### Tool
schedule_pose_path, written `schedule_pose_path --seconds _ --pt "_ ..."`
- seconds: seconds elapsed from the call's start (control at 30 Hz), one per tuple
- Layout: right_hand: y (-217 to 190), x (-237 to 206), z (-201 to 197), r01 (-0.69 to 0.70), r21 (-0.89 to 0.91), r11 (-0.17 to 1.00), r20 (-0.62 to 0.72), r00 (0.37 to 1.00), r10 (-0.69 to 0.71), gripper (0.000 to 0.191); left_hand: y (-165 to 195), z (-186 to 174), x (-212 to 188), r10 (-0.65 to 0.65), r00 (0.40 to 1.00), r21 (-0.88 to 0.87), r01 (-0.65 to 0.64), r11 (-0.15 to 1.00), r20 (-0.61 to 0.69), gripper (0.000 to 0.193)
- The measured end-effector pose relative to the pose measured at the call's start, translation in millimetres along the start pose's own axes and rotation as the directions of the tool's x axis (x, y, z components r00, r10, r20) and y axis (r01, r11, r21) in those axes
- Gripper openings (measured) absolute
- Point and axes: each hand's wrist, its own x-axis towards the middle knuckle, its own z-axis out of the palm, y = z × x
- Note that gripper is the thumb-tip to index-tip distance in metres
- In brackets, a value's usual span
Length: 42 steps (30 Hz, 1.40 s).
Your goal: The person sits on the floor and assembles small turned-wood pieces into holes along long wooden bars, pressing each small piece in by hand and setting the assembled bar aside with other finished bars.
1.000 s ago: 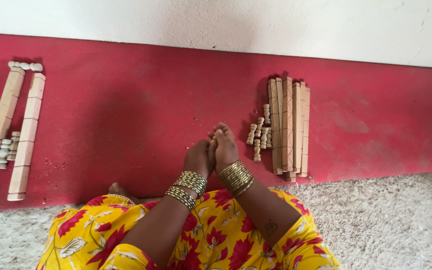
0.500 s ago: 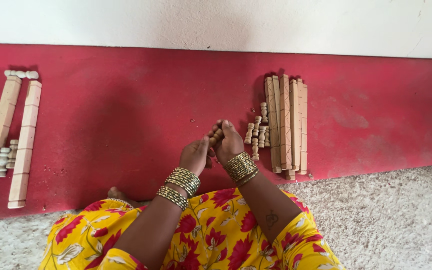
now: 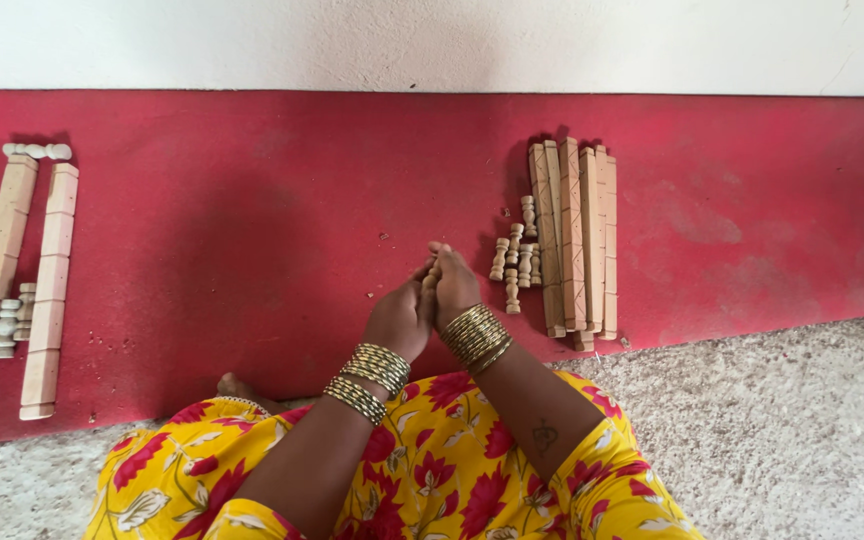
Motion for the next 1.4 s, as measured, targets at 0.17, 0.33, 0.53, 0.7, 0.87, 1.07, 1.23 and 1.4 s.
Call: schedule_pose_path --seconds 0.17,0.33,0.53,0.7,0.87,1.07,1.23,1.4 --pt "-19 1 4 -0.096 0.133 0.986 0.013 0.995 0.096 0.032 -33 12 11 -0.366 0.876 -0.473 0.479 0.740 0.315 0.048" --pt "-30 0 7 -0.111 0.234 0.966 0.040 0.994 0.105 0.035 -36 12 13 -0.352 0.908 -0.456 0.419 0.785 0.228 0.044" --pt "-19 -3 3 -0.044 0.100 0.994 0.047 0.998 0.040 0.037 -24 11 3 -0.023 0.999 0.044 0.025 0.999 -0.037 0.030" --pt "-23 -4 8 -0.051 0.009 0.999 0.053 0.997 0.050 0.037 -26 9 11 -0.497 0.809 -0.412 0.588 0.696 0.316 0.042" --pt "-27 2 6 -0.099 0.161 0.982 0.069 0.994 0.089 0.032 -26 4 15 -0.471 0.818 -0.486 0.574 0.659 0.329 0.033" --pt "-16 5 -1 -0.060 0.122 0.991 0.069 0.996 0.052 0.030 -20 8 9 -0.217 0.975 -0.145 0.221 0.965 0.043 0.034" --pt "-23 -1 7 -0.068 0.065 0.996 0.062 0.996 0.064 0.034 -18 12 11 -0.398 0.908 -0.268 0.419 0.867 0.133 0.032" --pt "-15 -12 22 0.066 -0.211 0.975 0.089 0.995 -0.049 0.040 -19 9 10 -0.257 0.961 -0.083 0.249 0.965 -0.101 0.039"
